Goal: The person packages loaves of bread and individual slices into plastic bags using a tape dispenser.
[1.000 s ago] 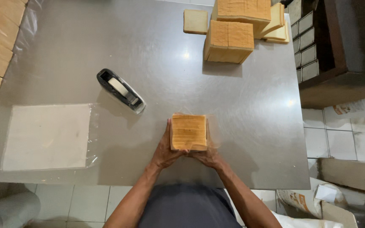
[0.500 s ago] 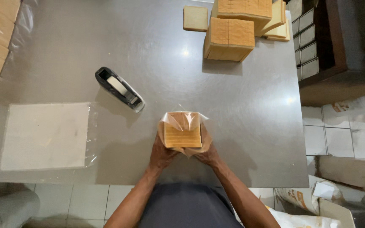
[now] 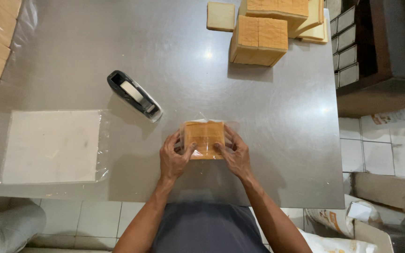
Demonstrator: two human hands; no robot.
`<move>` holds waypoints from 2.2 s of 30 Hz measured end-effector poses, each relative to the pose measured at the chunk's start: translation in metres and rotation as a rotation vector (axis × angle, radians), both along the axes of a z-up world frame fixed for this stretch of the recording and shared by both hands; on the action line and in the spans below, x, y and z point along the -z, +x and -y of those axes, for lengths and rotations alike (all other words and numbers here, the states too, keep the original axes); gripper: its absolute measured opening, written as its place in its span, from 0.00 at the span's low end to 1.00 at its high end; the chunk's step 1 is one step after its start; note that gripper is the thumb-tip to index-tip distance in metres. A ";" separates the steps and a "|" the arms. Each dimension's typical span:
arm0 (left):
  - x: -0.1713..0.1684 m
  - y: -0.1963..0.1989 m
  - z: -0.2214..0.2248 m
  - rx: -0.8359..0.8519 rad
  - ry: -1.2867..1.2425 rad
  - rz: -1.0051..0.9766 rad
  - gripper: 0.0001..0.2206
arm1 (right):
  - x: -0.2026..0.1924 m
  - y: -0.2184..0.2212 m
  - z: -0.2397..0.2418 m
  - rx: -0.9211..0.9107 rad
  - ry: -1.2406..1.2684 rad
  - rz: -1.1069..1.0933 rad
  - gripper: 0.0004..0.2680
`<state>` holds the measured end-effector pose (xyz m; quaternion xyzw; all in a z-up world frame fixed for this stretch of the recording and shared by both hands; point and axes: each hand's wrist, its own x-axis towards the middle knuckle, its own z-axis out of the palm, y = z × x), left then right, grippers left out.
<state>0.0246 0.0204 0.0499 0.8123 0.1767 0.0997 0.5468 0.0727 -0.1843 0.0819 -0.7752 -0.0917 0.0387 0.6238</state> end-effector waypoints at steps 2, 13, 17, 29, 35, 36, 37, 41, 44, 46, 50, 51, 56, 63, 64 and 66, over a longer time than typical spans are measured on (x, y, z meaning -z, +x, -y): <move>-0.006 0.005 -0.002 -0.031 0.012 0.023 0.28 | -0.007 0.007 -0.002 0.022 0.008 -0.001 0.22; -0.009 0.003 -0.004 -0.080 -0.001 0.101 0.11 | 0.025 0.023 0.018 0.115 0.096 -0.029 0.11; -0.009 0.002 -0.006 -0.012 -0.052 0.229 0.16 | 0.041 0.028 0.032 0.091 0.182 -0.071 0.13; -0.004 -0.027 -0.040 0.432 0.099 0.461 0.07 | 0.051 0.029 0.026 0.102 0.366 -0.304 0.12; -0.014 -0.044 -0.043 0.741 0.419 0.583 0.05 | 0.036 0.022 0.017 0.063 0.317 -0.363 0.13; -0.016 -0.040 -0.042 0.774 0.439 0.625 0.06 | 0.032 0.027 0.017 0.054 0.305 -0.357 0.13; -0.017 -0.037 -0.042 0.775 0.438 0.629 0.06 | 0.031 0.026 0.019 0.057 0.303 -0.353 0.13; -0.021 -0.034 -0.041 0.873 0.495 0.579 0.07 | 0.027 0.006 0.028 0.137 0.245 -0.358 0.13; -0.030 -0.039 -0.039 0.897 0.519 0.572 0.06 | 0.031 -0.033 0.037 0.278 0.230 -0.422 0.15; -0.032 -0.039 -0.042 0.912 0.521 0.588 0.05 | 0.034 -0.059 0.036 0.373 0.252 -0.471 0.16; -0.036 -0.048 -0.045 0.922 0.482 0.591 0.07 | 0.003 -0.092 0.009 0.215 0.457 -0.584 0.23; -0.041 -0.050 -0.045 0.931 0.490 0.581 0.06 | -0.012 -0.092 -0.002 0.137 0.482 -0.556 0.27; -0.035 -0.067 -0.040 0.927 0.529 0.563 0.09 | -0.031 -0.078 -0.036 0.051 0.379 -0.501 0.26; -0.041 -0.080 -0.038 0.605 0.358 0.374 0.09 | 0.015 -0.055 -0.042 -0.289 0.195 -0.289 0.23; -0.040 -0.077 -0.039 0.590 0.362 0.372 0.09 | 0.023 -0.051 -0.043 -0.305 0.194 -0.289 0.23; -0.037 -0.068 -0.041 0.404 0.549 0.297 0.12 | 0.038 -0.042 -0.043 -0.395 0.147 -0.241 0.23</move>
